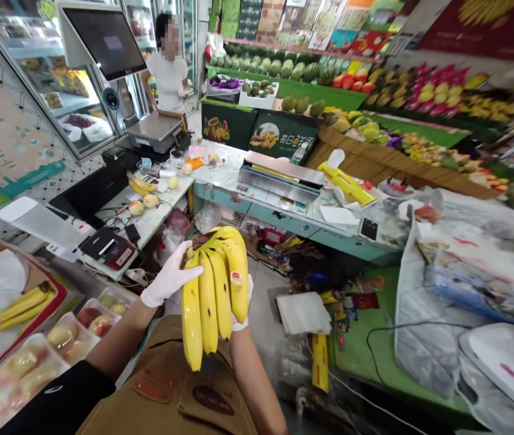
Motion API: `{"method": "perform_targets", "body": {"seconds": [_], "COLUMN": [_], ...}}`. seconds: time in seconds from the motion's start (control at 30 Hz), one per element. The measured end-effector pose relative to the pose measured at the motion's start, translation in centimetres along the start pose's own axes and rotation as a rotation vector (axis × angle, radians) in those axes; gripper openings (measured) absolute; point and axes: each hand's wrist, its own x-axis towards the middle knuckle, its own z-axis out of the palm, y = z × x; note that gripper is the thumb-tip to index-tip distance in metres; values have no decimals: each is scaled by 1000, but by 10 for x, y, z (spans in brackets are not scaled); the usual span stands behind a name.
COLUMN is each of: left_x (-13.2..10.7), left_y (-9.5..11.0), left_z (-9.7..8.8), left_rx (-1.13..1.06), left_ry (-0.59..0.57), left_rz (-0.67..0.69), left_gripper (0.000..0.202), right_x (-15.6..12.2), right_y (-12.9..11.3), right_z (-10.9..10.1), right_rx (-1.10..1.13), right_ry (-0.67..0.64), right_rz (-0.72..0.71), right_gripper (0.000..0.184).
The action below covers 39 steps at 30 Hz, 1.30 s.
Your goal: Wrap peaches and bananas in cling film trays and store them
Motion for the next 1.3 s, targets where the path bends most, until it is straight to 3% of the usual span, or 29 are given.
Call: {"method": "perform_targets", "body": {"seconds": [0.13, 0.23, 0.37, 0.57, 0.63, 0.73, 0.8, 0.9, 1.03, 1.17, 1.3], "left_x": [94, 155, 223, 313, 344, 392, 425, 474, 532, 578, 620], "left_y": [-2, -3, -10, -27, -35, -39, -35, -25, -23, -38, -66], "left_z": [-19, -31, -40, -35, -29, -17, -10, -4, -10, -26, -44], "left_rx": [-13, 47, 182, 214, 242, 375, 505, 665, 701, 716, 742], "left_ry": [14, 107, 185, 267, 354, 423, 371, 251, 185, 103, 42], "left_rz": [42, 75, 191, 196, 251, 373, 444, 531, 548, 482, 453], "left_gripper": [67, 60, 70, 60, 57, 47, 40, 38, 43, 40, 36], "right_x": [99, 157, 226, 344, 392, 464, 510, 569, 628, 676, 720], "right_y": [-27, -36, -31, -1, 7, 9, 0, -30, -87, -132, -135], "right_z": [-12, -14, -19, -54, -71, -98, -117, -146, -177, -174, -154], "right_rx": [349, 415, 465, 470, 423, 260, 174, 149, -59, -465, -706], "right_ry": [-31, 42, 78, -44, -84, -252, -349, -332, -299, -509, -672], "right_rz": [153, 124, 123, 135, 115, 83, 19, -112, -364, -729, -790], "right_gripper": [74, 65, 66, 71, 74, 88, 101, 120, 119, 110, 90]}}
